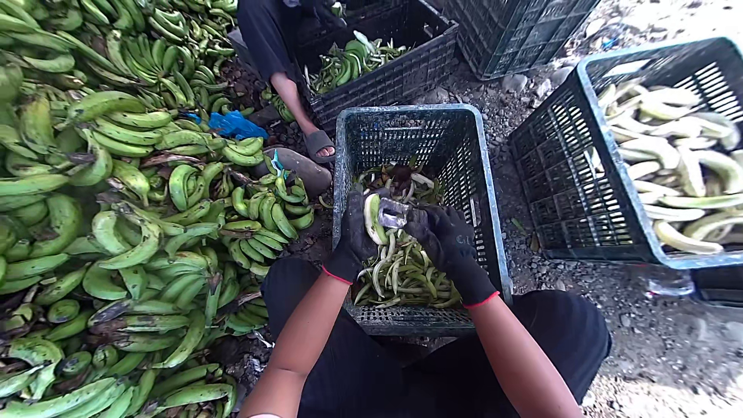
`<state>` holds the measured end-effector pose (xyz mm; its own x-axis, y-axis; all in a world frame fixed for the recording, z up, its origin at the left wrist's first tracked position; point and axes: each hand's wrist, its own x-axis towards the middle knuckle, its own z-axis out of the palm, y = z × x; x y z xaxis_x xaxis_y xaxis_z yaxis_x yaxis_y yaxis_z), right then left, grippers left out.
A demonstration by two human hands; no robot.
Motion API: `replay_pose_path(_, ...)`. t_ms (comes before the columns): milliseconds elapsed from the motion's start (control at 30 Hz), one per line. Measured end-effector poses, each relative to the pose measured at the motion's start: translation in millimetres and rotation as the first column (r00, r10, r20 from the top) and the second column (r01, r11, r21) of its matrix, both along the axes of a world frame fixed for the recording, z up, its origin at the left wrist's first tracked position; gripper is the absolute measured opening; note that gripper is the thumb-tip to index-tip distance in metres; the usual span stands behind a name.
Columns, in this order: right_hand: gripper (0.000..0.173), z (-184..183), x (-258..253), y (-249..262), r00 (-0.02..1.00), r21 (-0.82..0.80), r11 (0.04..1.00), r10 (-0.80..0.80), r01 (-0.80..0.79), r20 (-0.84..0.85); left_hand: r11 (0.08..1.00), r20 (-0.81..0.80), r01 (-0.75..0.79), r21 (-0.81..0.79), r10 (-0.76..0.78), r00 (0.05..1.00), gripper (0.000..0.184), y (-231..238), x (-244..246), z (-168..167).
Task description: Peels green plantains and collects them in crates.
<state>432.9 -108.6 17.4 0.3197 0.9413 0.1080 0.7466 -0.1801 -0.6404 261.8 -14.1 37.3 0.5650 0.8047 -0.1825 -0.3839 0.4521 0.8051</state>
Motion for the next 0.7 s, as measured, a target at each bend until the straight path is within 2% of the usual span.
replay_pose_path(100,0.092,-10,-3,0,0.977,0.14,0.983,0.091,-0.12,0.195,0.963,0.053,0.063,-0.264,-0.051,0.997,0.063,10,-8,-3)
replay_pose_path(167,0.09,-14,-5,1,0.962,0.222,0.961,0.108,-0.165,0.249,0.933,0.061,0.086,-0.35,-0.069,0.996,0.054,13,-10,-4)
replay_pose_path(233,0.086,-15,-6,1,0.956,0.258,0.951,0.094,-0.168,0.277,0.931,0.062,0.077,-0.356,-0.058,0.996,0.05,12,-12,-4)
replay_pose_path(333,0.085,-12,-9,-3,0.965,0.178,0.976,0.079,-0.126,0.249,0.952,-0.029,-0.011,-0.306,0.002,1.0,0.047,10,-9,-2)
replay_pose_path(400,0.083,-6,-14,-6,0.985,0.059,0.995,0.065,-0.076,0.162,0.98,-0.168,-0.104,-0.169,0.075,0.983,0.051,7,-5,2)
replay_pose_path(467,0.079,1,-19,-6,0.999,-0.091,0.995,0.046,-0.044,0.018,0.977,-0.347,-0.151,0.149,0.195,0.917,0.051,-3,-1,2)
replay_pose_path(533,0.07,5,-21,-3,0.993,-0.176,0.983,0.021,-0.042,-0.116,0.861,-0.479,-0.051,0.506,0.33,0.813,0.052,-10,0,-1)
replay_pose_path(567,0.068,5,-21,-2,0.986,-0.186,0.982,0.006,-0.038,-0.17,0.786,-0.508,0.007,0.618,0.393,0.766,0.048,-12,0,-1)
replay_pose_path(600,0.067,5,-22,-1,0.974,-0.207,0.978,-0.02,-0.028,-0.226,0.724,-0.516,0.054,0.688,0.436,0.737,0.045,-14,0,-2)
replay_pose_path(700,0.074,2,-19,-1,0.921,-0.252,0.967,-0.072,-0.028,-0.382,0.665,-0.514,0.095,0.74,0.469,0.718,0.049,-24,8,3)
